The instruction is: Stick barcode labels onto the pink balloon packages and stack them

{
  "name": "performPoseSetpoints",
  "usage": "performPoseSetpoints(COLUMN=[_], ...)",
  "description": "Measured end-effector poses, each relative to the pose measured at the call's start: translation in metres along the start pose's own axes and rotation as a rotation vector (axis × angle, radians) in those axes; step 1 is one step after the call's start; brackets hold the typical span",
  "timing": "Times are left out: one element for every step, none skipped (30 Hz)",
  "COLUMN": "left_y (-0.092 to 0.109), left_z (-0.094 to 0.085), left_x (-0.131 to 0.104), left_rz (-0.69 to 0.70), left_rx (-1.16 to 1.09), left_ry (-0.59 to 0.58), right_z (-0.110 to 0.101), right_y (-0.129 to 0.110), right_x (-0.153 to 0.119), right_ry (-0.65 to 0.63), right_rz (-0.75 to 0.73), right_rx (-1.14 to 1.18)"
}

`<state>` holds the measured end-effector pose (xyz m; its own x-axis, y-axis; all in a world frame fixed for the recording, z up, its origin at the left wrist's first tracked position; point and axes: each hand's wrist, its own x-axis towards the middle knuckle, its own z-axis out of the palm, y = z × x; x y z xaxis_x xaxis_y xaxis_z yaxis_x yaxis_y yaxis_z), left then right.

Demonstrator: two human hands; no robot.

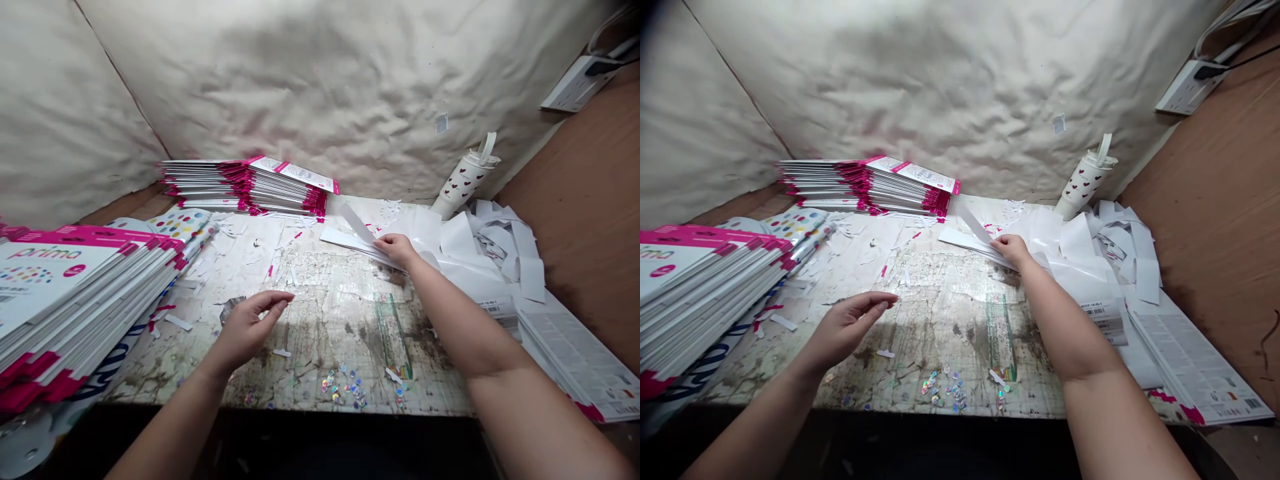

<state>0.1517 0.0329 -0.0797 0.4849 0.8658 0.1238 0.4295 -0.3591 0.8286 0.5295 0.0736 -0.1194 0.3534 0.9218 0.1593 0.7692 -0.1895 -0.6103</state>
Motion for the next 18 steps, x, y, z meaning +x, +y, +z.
performPoseSetpoints(left_y=[0.003,0.006,0.01,0.013,0.016,0.017,0.017,0.014,0.011,0.006,0.0,-0.005,-0.011,-0.015,-0.019,-0.022,-0.024,-0.026], left_z=[0.004,0.008,0.014,0.019,0.025,0.03,0.034,0.037,0.04,0.041,0.041,0.04,0.04,0.039,0.038,0.037,0.036,0.035], left_x=[0.002,0.004,0.006,0.009,0.012,0.015,0.018,0.02,0.022,0.024,0.025,0.026,0.027,0.027,0.028,0.029,0.03,0.031], left_rz=[0.069,0.167,0.283,0.405,0.518,0.607,0.664,0.685,0.67,0.629,0.574,0.52,0.476,0.446,0.428,0.414,0.399,0.381], left_rx=[0.051,0.117,0.203,0.305,0.417,0.532,0.639,0.728,0.796,0.842,0.871,0.884,0.884,0.872,0.851,0.821,0.788,0.754], left_ry=[0.005,0.02,0.043,0.07,0.091,0.092,0.067,0.019,-0.044,-0.106,-0.164,-0.204,-0.227,-0.238,-0.239,-0.231,-0.223,-0.22], right_z=[-0.002,-0.002,0.0,0.005,0.011,0.019,0.028,0.035,0.041,0.044,0.045,0.043,0.04,0.036,0.032,0.028,0.026,0.025], right_y=[-0.009,-0.019,-0.032,-0.045,-0.058,-0.069,-0.079,-0.087,-0.093,-0.098,-0.101,-0.105,-0.109,-0.114,-0.12,-0.126,-0.133,-0.139], right_x=[-0.004,-0.011,-0.021,-0.034,-0.049,-0.067,-0.085,-0.102,-0.116,-0.127,-0.132,-0.13,-0.122,-0.107,-0.085,-0.059,-0.029,0.002], right_ry=[0.029,0.055,0.069,0.059,0.025,-0.042,-0.14,-0.24,-0.302,-0.359,-0.412,-0.449,-0.464,-0.453,-0.413,-0.34,-0.265,-0.199], right_rz=[-0.037,-0.083,-0.133,-0.207,-0.283,-0.384,-0.568,-0.739,-0.843,-0.91,-0.93,-0.901,-0.84,-0.766,-0.685,-0.609,-0.557,-0.488], right_rx=[-0.011,-0.022,-0.03,-0.049,-0.064,-0.091,-0.192,-0.287,-0.357,-0.398,-0.394,-0.355,-0.297,-0.238,-0.186,-0.153,-0.13,-0.077])
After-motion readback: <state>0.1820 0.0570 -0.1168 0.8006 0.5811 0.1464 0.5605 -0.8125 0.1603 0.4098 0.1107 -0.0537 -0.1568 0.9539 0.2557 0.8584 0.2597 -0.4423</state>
